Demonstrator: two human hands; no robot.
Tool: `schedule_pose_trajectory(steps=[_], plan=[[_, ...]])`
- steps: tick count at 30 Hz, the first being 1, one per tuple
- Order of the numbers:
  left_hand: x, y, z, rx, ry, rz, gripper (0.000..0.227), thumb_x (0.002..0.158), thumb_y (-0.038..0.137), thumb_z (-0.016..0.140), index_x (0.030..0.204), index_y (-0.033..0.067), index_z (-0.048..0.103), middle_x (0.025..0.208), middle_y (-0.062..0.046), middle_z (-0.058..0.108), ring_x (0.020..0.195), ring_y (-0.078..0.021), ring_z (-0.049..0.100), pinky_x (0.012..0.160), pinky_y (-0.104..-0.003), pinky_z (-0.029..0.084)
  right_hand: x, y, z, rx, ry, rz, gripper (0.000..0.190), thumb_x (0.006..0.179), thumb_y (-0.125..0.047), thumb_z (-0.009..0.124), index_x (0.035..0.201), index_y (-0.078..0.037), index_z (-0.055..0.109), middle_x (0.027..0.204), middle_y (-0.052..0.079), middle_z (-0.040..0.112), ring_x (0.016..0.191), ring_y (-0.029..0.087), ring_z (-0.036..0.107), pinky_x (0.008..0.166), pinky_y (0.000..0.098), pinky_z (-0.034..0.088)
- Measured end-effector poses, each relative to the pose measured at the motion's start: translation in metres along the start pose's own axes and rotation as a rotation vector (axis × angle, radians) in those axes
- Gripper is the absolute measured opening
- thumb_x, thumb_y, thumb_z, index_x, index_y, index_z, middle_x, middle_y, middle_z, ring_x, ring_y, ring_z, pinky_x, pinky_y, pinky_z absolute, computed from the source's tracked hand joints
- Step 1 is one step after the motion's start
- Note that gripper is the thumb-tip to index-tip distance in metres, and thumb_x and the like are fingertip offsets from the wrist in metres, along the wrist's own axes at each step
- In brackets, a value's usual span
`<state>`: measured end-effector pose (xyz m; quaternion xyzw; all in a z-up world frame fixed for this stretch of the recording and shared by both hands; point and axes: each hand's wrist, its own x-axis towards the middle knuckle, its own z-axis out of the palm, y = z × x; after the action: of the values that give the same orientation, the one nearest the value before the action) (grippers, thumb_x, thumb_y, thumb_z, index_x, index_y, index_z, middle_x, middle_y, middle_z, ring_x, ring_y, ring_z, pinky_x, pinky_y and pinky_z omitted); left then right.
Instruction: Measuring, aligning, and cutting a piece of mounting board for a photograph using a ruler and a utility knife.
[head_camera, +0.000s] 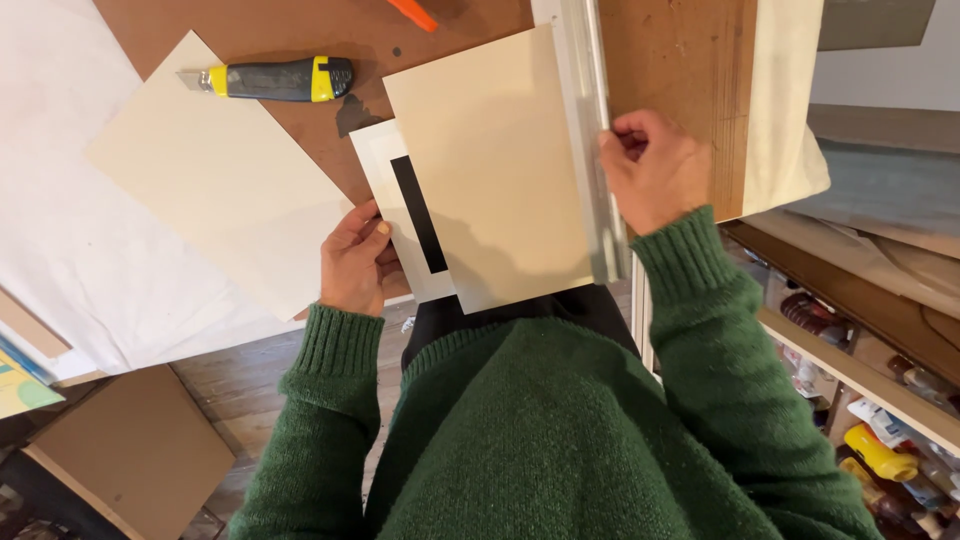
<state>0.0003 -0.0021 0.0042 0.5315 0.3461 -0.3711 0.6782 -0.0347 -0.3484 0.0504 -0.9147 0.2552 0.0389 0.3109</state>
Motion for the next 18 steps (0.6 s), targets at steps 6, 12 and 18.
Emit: schedule_pose_trajectory(steps=[6,12,18], plan=[[-0.001,0.000,0.001,0.008,0.000,0.006,0.032,0.101,0.002,0.053,0.132,-0.0023,0.059,0.107,-0.012,0.071,0.084,-0.0236,0.073,0.071,-0.038,0.062,0.005,0.055,-0.042,-0.057,-0.020,-0.025,0.016,0.101,-0.014,0.076,0.106,0.001,0.075,0.095,0.012,0.076,0.080,0.020,0.074,0.073,0.0311,0.061],[-0.005,0.001,0.008,0.049,0.035,0.077,0.033,0.100,0.001,0.054,0.132,-0.0039,0.060,0.113,-0.010,0.073,0.092,-0.0175,0.072,0.078,-0.033,0.063,0.004,0.080,-0.059,-0.179,0.077,-0.149,0.014,0.100,-0.007,0.077,0.099,0.005,0.073,0.098,0.016,0.076,0.084,0.023,0.074,0.077,0.0345,0.061],[-0.015,0.010,0.008,0.588,0.126,0.353,0.029,0.100,0.004,0.061,0.127,-0.0050,0.068,0.108,-0.011,0.065,0.089,-0.0153,0.069,0.075,-0.029,0.064,-0.054,0.068,-0.062,-0.082,-0.039,0.141,0.024,0.105,-0.021,0.075,0.099,0.002,0.073,0.084,0.012,0.074,0.073,0.017,0.071,0.067,0.0319,0.056]])
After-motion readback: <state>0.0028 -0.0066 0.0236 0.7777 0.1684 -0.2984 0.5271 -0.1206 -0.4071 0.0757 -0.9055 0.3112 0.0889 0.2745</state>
